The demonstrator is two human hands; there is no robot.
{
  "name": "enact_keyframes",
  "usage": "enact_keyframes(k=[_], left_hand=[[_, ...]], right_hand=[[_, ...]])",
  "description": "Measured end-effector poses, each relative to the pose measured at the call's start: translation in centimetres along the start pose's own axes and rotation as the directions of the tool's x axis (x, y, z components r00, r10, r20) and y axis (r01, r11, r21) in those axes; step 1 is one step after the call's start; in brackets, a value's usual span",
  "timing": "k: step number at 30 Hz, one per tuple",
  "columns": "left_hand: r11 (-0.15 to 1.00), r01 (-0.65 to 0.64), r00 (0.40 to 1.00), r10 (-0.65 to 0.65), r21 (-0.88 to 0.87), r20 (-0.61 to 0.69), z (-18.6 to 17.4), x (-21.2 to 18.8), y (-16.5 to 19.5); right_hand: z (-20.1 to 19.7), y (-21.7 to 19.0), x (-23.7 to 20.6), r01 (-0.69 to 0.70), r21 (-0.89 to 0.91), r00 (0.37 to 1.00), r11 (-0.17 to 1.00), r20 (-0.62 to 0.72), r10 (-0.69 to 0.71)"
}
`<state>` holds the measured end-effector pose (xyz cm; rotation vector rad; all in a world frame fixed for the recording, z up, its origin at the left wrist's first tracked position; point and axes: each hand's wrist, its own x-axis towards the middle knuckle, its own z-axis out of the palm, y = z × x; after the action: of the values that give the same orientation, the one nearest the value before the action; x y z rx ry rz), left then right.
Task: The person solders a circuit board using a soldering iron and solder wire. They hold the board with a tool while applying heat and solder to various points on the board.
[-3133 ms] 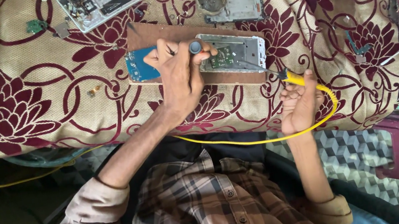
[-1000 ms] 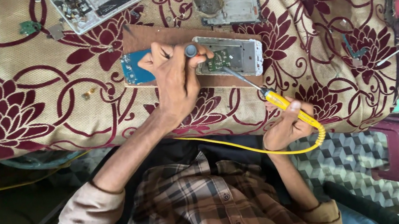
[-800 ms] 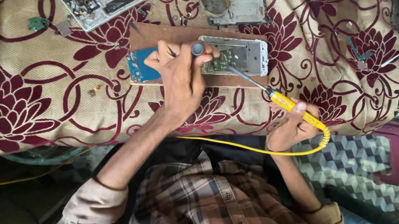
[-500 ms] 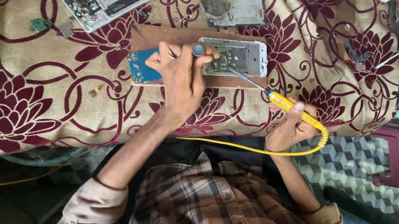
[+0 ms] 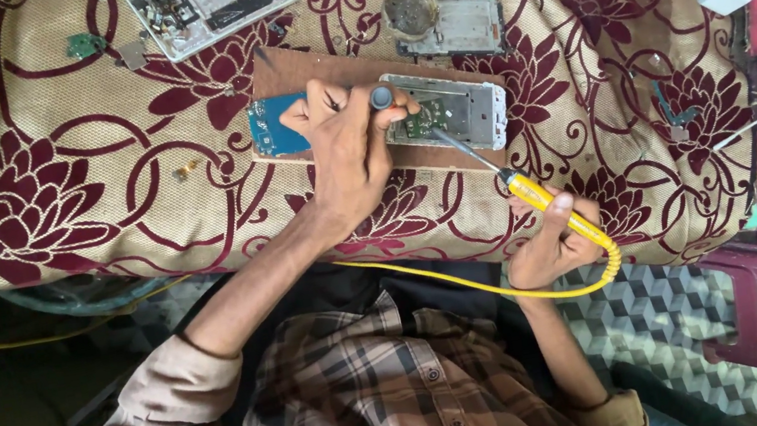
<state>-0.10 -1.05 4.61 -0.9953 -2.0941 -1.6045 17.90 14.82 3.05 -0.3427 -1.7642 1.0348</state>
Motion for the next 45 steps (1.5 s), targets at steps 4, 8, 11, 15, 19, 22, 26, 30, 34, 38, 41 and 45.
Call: enact_keyframes(k=[4,8,11,15,19,22,26,30,34,38,41,45], left_hand=[[1.000,-0.011,1.000,0.011,0.004,-0.001,0.0,0.0,0.1],[1.000,-0.002,1.000,0.002,0.001,0.009,-0.1,0.0,0.1],[1.000,-0.005,1.000,0.005,-0.005,0.006,-0.1,0.0,0.1],[1.000,-0.012,1.000,0.012,-0.008,-0.016,0.1,0.0,0.1],[1.000,0.003,1.000,-0.003,-0.005,0.008,-0.1,0.1,0.0],[1.000,-0.010,1.000,0.010,-0.007,0.005,0.0,0.0,0.1],[1.000,-0.011,1.000,0.011,0.000,0.001,0.0,0.0,0.0],[1.000,-0.005,1.000,0.005,0.007,0.006,-0.1,0.0,0.0],[1.000,-0.004,1.000,0.004,0.005,0.000,-0.1,0.0,0.2],[1.000,-0.004,1.000,0.004,-0.005,0.000,-0.2,0.0,0.3],[1.000,0.005,1.000,-0.006,0.002,0.011,-0.3,0.0,0.3],[1.000,-0.007,1.000,0.007,0.000,-0.005,-0.3,0.1,0.3]], right_hand=[[-0.3,-0.3,-0.2,0.028,-0.079,0.999,0.996,-0.013,-0.029],[-0.6,-0.1,-0.3,0.041,-0.067,0.999,0.997,-0.015,-0.042],[-0.8,0.4,-0.5,0.015,-0.049,0.999,0.999,-0.029,-0.016],[-0.7,1.6,-0.9,-0.077,0.130,0.988,0.988,-0.124,0.094],[-1.1,2.6,-0.3,-0.156,0.250,0.964,0.956,-0.171,0.202],[-1.4,2.9,0.1,-0.196,0.289,0.961,0.937,-0.132,0.242],[-1.3,2.7,-0.2,-0.200,0.212,0.972,0.956,-0.078,0.221],[-1.0,2.4,-0.6,-0.167,0.131,0.983,0.977,-0.060,0.176],[-0.8,2.0,-0.6,-0.171,0.113,0.980,0.979,-0.080,0.181],[-0.9,1.2,-0.2,-0.112,0.073,0.992,0.991,-0.042,0.115],[-0.8,0.6,0.0,-0.082,0.029,0.996,0.996,-0.025,0.083],[-0.8,-0.1,-0.1,-0.026,-0.026,1.000,0.999,-0.008,0.026]])
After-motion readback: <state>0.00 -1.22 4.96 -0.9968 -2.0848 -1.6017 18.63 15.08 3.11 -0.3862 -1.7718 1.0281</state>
